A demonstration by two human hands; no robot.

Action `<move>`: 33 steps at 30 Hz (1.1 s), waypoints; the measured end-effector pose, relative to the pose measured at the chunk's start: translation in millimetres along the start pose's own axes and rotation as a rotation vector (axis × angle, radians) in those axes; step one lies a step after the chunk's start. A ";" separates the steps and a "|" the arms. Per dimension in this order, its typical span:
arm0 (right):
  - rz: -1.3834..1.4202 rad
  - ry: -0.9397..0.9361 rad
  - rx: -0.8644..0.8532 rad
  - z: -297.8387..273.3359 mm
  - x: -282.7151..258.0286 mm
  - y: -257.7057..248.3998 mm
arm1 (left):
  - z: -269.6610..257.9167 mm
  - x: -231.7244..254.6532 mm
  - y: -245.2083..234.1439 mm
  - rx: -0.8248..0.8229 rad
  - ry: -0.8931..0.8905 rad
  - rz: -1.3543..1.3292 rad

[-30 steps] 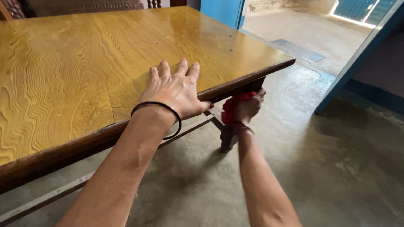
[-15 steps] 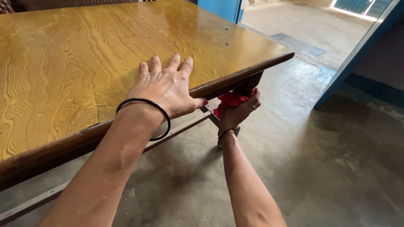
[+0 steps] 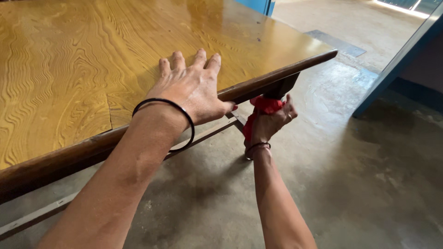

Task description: The person wipes a wooden table with a red cloth. They clean the tabletop and the table legs, moving around the table to reach different areas.

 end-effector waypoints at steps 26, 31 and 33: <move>-0.455 0.627 -0.443 -59.2 206.6 -53.6 | 5.6 3.2 2.0 0.077 0.048 -0.003; -0.500 0.414 -0.068 -54.7 165.1 -31.0 | 3.9 4.1 1.7 0.037 0.037 0.017; -0.525 0.341 -0.041 -58.4 151.7 -16.8 | 5.4 3.4 2.8 0.032 0.037 0.011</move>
Point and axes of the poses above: each hand's wrist, its own z-axis towards the middle knuckle, its own y-axis out of the palm, x = y × z, the point moved 2 cm from there along z, towards the middle knuckle, and after that the axes turned 1 degree about x, right-handed, at the moved point
